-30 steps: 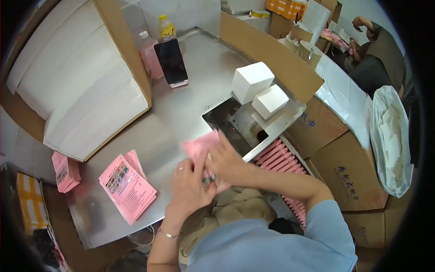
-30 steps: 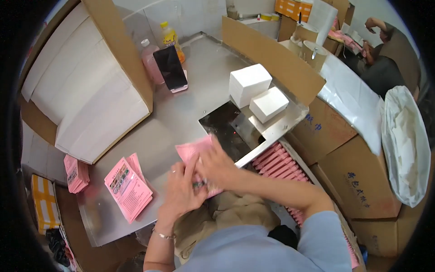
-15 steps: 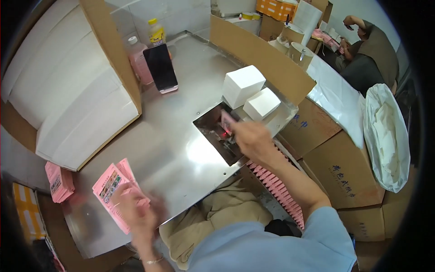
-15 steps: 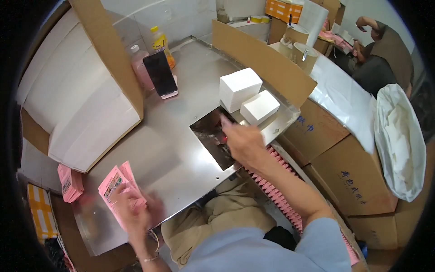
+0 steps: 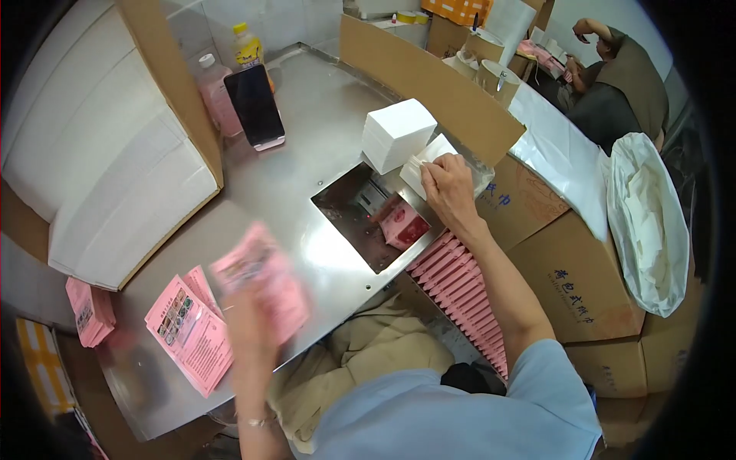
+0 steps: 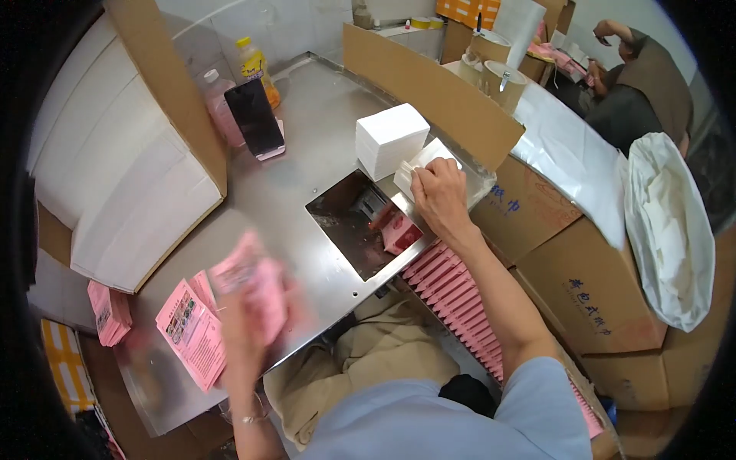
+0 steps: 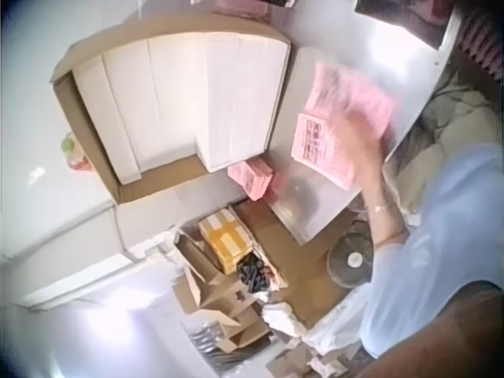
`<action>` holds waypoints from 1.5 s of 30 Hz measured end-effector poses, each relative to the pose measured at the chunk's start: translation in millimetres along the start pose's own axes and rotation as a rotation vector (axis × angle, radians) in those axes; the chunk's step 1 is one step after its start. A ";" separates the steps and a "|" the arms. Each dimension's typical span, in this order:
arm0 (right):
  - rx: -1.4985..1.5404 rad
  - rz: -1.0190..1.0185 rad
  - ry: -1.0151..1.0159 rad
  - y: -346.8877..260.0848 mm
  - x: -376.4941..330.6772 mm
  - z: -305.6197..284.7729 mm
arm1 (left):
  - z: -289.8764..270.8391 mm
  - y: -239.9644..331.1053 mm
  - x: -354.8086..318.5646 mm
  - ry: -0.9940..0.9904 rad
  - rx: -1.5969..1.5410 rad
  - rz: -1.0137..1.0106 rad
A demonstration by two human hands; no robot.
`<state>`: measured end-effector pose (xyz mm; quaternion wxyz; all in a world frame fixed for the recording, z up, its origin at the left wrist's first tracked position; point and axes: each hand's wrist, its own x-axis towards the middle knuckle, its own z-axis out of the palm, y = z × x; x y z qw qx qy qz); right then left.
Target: Inserting pink promotional flyers into white cardboard boxes at a packaging station.
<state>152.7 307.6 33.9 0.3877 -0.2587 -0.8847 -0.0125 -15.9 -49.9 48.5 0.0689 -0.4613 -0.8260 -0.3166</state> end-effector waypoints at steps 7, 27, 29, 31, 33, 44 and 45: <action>0.066 -0.037 0.087 10.7 -5.7 -7.7 | 52.3 18.0 4.3 -0.043 -0.006 0.038; -0.199 -0.062 -0.092 -80.9 -8.6 -21.9 | 41.8 44.8 12.9 -0.105 0.263 -0.065; -0.381 -0.018 -0.098 -33.0 -3.0 -11.3 | 45.2 51.1 20.7 -0.072 0.278 -0.022; -0.276 -0.002 -0.046 -10.1 -5.5 5.5 | 53.6 47.0 21.9 0.068 0.375 0.110; -0.167 -0.007 -0.021 -14.1 -10.3 3.8 | 47.6 40.2 21.6 0.042 0.355 0.146; -0.030 -0.070 0.106 -3.0 -10.0 -7.9 | 56.0 28.2 12.9 -0.097 0.108 0.194; 0.098 -0.122 0.070 -18.4 -11.5 -5.6 | 55.3 31.6 10.5 -0.147 0.040 0.256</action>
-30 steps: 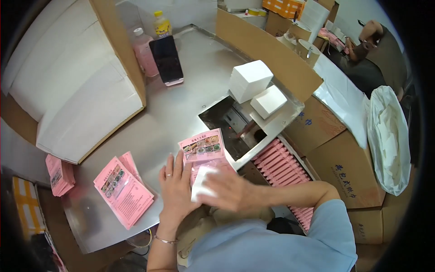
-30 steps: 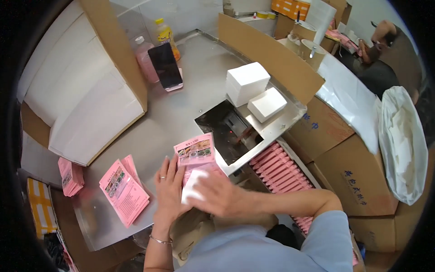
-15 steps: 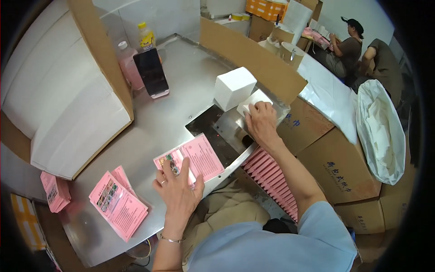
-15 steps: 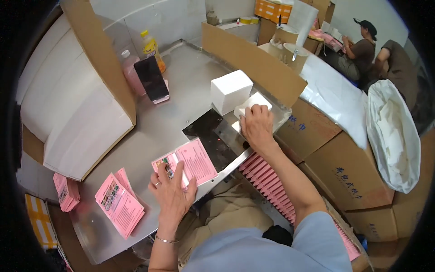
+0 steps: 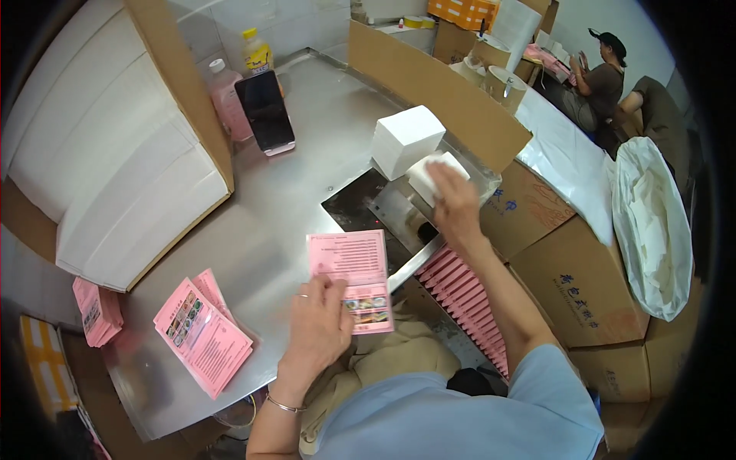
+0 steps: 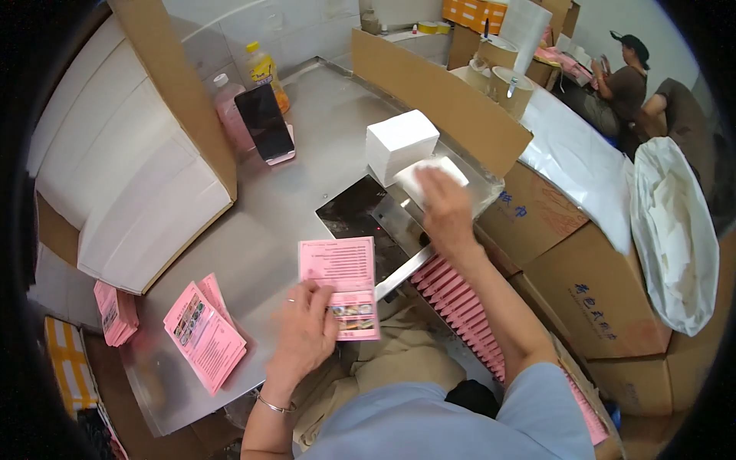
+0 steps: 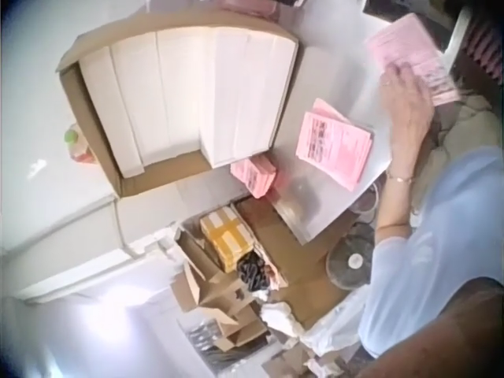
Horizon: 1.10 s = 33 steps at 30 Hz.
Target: Inserting pink promotional flyers into white cardboard boxes at a packaging station.
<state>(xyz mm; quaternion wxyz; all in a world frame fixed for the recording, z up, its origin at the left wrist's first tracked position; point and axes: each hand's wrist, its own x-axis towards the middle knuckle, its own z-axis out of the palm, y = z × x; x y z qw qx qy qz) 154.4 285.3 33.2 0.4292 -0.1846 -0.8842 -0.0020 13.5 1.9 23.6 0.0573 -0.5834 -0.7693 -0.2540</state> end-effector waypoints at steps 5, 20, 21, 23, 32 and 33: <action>0.427 -0.672 -0.275 -143.9 -48.2 -29.7 | -34.7 -1.3 1.1 -0.058 -0.041 -0.182; -0.029 -0.005 -0.893 -55.0 0.7 33.6 | -80.4 -8.5 -33.0 0.165 -0.147 -0.099; 0.002 -0.003 -0.604 -59.5 -1.4 20.3 | -85.7 -17.2 -41.3 0.298 -0.016 -0.192; -0.078 0.015 -0.215 -53.4 6.1 -3.6 | -107.7 -39.7 -66.6 0.442 0.248 -0.372; -0.164 0.099 -0.064 18.6 -0.3 10.7 | -122.3 -73.9 -89.4 0.253 0.150 -0.501; -0.126 0.094 -0.030 18.8 -0.7 10.2 | -111.8 -58.0 -71.8 0.262 -0.001 -0.432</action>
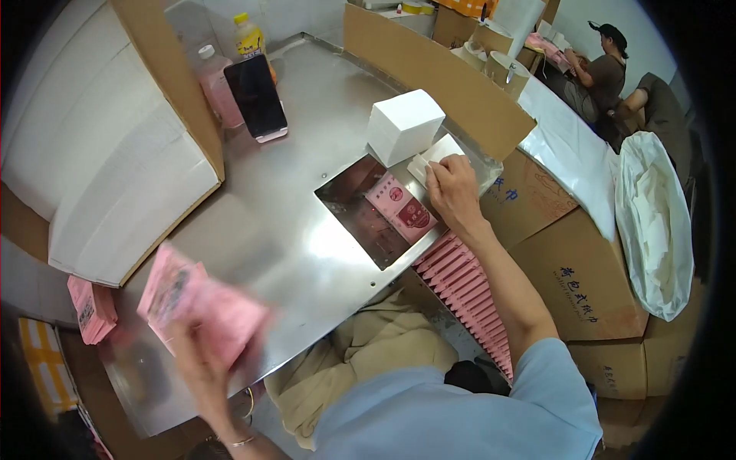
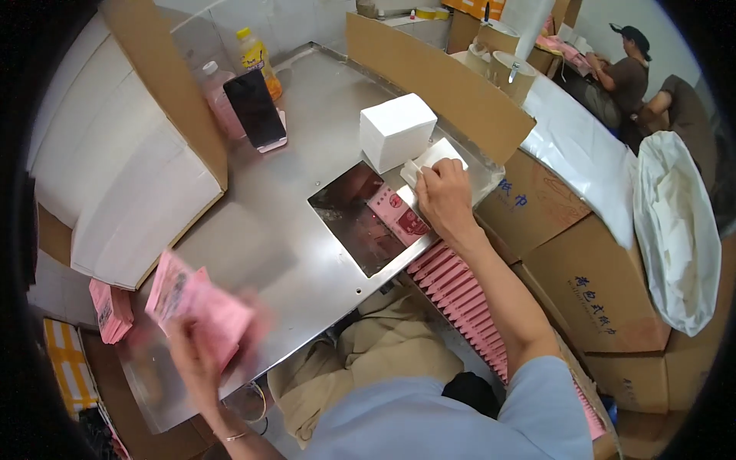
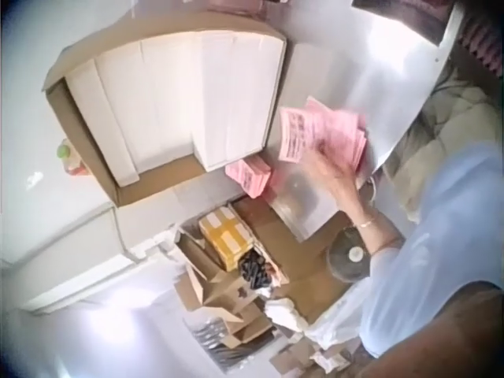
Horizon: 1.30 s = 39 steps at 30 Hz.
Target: Inserting pink promotional flyers into white cardboard boxes at a packaging station.
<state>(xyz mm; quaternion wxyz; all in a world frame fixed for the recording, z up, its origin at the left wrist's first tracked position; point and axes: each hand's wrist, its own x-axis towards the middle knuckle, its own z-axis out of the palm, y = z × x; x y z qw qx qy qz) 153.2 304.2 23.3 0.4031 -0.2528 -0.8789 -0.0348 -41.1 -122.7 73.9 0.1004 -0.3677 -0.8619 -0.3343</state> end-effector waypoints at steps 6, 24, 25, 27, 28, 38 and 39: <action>0.061 0.010 -0.070 6.1 -4.6 -5.4 | 108.9 68.2 12.9 -0.200 -0.007 0.350; 0.240 -0.489 -0.571 -183.8 0.8 -9.1 | 119.4 86.5 15.7 -0.068 -0.002 0.164; 0.481 -0.513 -0.474 -180.3 -19.9 -15.5 | 119.0 79.1 13.2 -0.063 -0.018 0.174; 0.436 -0.391 -0.336 -146.2 -35.1 -12.8 | 110.5 72.6 11.7 -0.286 0.169 0.299; 0.161 -0.251 -0.307 -117.8 -34.4 -9.4 | 107.2 78.3 10.1 -0.251 0.192 0.281; -0.072 0.037 -0.070 0.0 -3.9 -0.4 | 98.1 93.1 17.7 -0.191 0.280 0.194; -0.031 0.061 -0.081 1.5 -1.8 -1.0 | 98.8 92.9 17.7 -0.195 0.282 0.192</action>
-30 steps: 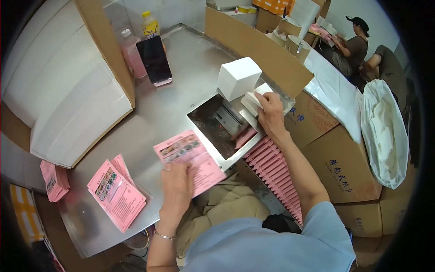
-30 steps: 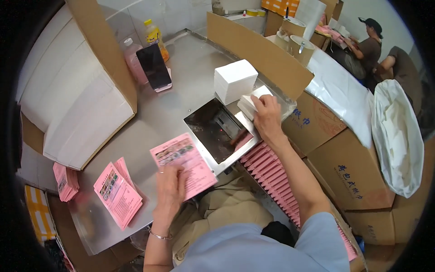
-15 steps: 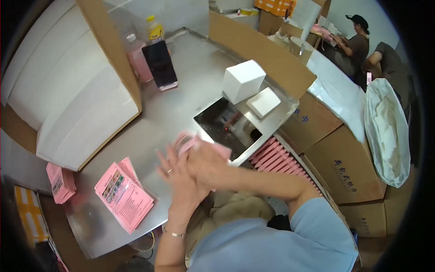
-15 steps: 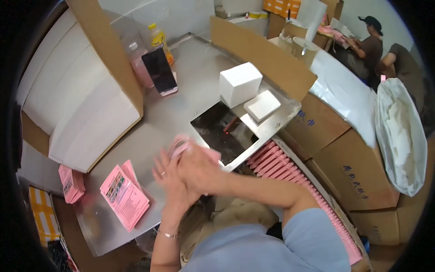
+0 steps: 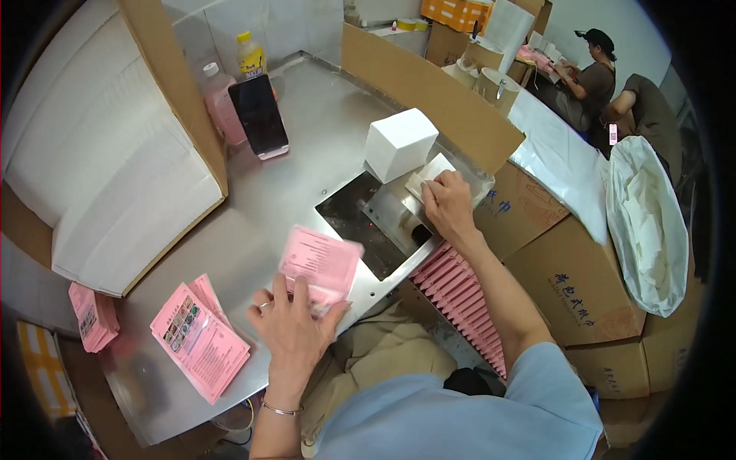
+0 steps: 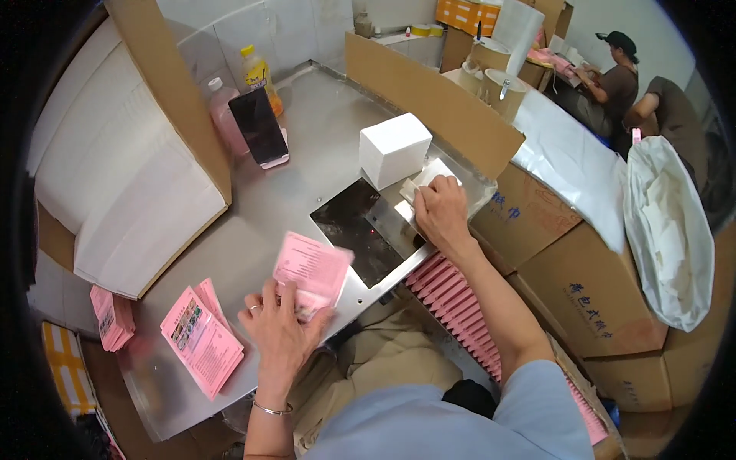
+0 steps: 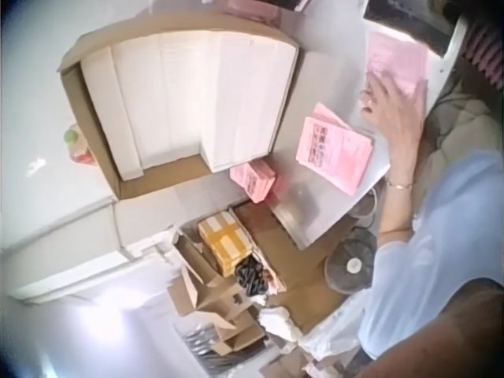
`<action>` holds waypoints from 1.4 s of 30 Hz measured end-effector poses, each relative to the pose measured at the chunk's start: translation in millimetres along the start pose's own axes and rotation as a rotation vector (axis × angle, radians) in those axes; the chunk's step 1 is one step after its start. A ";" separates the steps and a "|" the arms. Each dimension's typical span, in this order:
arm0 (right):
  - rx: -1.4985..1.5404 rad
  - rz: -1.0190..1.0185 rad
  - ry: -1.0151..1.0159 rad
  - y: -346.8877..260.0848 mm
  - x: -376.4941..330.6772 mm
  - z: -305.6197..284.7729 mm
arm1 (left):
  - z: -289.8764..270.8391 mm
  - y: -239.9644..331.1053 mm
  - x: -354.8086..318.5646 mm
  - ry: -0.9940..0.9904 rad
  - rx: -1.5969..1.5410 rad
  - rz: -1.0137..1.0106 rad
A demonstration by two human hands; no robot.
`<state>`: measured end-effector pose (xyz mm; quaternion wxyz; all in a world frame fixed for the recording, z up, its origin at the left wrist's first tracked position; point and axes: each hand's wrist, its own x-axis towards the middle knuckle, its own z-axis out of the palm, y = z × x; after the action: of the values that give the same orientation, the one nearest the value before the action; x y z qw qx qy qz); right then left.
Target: Inserting pink promotional flyers into white cardboard boxes at a packaging station.
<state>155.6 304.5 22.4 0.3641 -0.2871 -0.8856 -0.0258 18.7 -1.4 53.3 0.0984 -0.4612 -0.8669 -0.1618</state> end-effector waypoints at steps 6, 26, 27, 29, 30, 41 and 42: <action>0.119 -0.035 0.042 4.6 -8.5 4.2 | 13.0 -3.0 3.5 0.000 -0.079 0.099; 0.501 -0.404 -0.052 -111.7 -37.0 -32.8 | 6.4 -7.3 -11.8 -0.099 -0.387 0.238; 0.512 -0.645 -0.112 -130.3 -61.9 -41.4 | -0.6 -10.9 -8.8 -0.097 -0.388 0.240; 0.549 -0.793 -0.125 -148.5 -83.8 -36.5 | -14.2 -22.5 -4.3 -0.056 -0.280 0.173; 0.584 -0.712 -0.086 -157.6 -83.8 -32.2 | -7.8 -24.8 -7.4 -0.060 -0.287 0.213; 0.456 -0.022 -0.601 -87.7 -11.5 48.0 | -41.7 -27.4 -33.4 -0.281 -0.626 -0.046; 0.287 -0.095 -0.749 -87.5 -0.6 38.8 | -40.6 -29.1 -34.2 -0.218 -0.633 0.018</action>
<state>85.4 241.1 7.8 0.0510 -0.1814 -0.9640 0.1878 14.4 -58.0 74.5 -0.1419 -0.4910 -0.7749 -0.3718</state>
